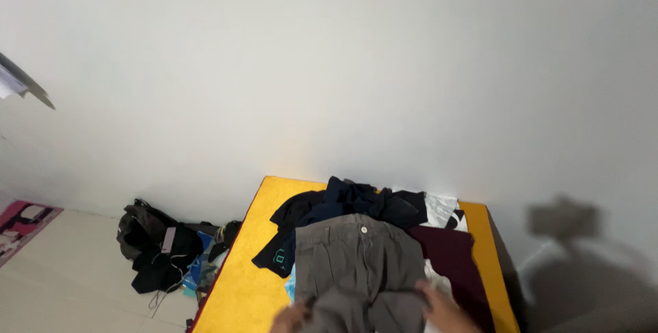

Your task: The person unfolds several folded garments including shirts and pants, picking them up from a pile and laying them out flat on a table.

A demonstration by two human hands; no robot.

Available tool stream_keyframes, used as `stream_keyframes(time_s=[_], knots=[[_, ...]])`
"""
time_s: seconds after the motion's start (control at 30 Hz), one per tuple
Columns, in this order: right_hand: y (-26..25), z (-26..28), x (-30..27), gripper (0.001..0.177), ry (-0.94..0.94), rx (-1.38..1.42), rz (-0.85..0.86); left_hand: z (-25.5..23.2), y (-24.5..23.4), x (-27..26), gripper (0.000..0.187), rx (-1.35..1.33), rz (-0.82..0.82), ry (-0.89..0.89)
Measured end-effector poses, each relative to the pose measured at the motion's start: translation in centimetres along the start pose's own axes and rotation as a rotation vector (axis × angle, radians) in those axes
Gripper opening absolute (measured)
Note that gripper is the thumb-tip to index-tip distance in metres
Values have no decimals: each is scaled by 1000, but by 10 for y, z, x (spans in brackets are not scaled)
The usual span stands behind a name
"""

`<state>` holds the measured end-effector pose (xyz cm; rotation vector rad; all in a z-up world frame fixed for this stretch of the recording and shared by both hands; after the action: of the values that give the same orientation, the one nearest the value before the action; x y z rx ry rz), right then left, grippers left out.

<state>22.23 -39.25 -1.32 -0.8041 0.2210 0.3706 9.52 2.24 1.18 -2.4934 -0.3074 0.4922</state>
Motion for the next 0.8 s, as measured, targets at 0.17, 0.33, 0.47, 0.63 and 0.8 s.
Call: stream_keyframes(time_s=[0.17,0.33,0.47,0.63,0.8], knots=[[63,0,2,58,-10,-423,213,31,62,10,31,-243,74,-253],[17,-9,-3,61,144,534,107,38,53,10,32,-450,-130,-284],[-49,59,-31,62,-53,1352,123,13,-3,27,32,-751,-254,-155],[-75,131,-74,67,-241,1530,95,-57,39,14,33,-855,-68,65],[-22,174,-110,94,-567,972,287,-113,66,-36,34,-381,-453,573]])
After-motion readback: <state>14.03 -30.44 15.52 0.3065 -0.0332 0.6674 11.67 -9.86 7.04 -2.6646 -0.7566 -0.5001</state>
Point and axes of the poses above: each hand's wrist, its own x-axis towards the middle knuckle, its own y-axis out of the palm, z = x × y, the point moved 6 cm from there along x, towards the middle knuckle, and after that the axes turned 1 degree about -z, right-handed, at the moved point
